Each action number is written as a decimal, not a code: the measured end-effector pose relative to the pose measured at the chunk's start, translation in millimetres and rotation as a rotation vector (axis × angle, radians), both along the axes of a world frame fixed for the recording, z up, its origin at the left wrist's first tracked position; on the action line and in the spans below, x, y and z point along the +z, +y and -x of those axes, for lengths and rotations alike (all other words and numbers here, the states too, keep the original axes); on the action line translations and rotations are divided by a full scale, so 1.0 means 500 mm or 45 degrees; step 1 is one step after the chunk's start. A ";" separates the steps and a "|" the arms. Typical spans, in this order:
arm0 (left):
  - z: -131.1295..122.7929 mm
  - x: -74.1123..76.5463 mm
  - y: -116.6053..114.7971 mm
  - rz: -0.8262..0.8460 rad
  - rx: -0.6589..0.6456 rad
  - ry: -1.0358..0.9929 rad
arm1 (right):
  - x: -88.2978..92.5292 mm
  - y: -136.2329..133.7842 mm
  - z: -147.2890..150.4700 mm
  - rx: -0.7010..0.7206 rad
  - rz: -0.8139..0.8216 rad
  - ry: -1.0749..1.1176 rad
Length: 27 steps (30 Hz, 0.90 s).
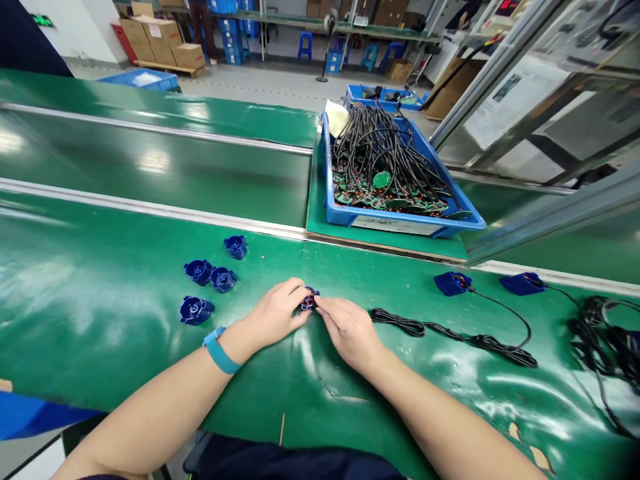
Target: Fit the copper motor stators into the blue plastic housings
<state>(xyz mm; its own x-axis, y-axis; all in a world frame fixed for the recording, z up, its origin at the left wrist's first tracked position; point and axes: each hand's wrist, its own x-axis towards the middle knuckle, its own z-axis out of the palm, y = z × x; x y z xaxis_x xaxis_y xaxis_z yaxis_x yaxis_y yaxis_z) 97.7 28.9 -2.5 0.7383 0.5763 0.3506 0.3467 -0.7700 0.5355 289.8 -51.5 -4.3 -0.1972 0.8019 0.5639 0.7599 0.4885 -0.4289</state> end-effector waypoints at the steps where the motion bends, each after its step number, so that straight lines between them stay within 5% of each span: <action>1: 0.000 0.000 0.000 -0.011 0.003 0.008 | 0.001 -0.001 0.001 -0.003 -0.007 -0.004; 18: -0.010 -0.003 0.004 0.052 0.007 0.000 | 0.002 -0.005 -0.005 -0.009 0.154 -0.368; 27: -0.009 -0.004 0.010 0.078 -0.001 -0.046 | 0.030 0.001 0.013 -0.041 0.519 -0.611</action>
<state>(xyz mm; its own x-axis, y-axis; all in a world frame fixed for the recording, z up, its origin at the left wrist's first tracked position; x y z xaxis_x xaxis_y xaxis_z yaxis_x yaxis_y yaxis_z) 102.2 34.1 -4.5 0.7261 0.5970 0.3412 0.3259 -0.7356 0.5938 283.3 -50.8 10.8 -0.3249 0.9434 0.0666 0.9254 0.3317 -0.1833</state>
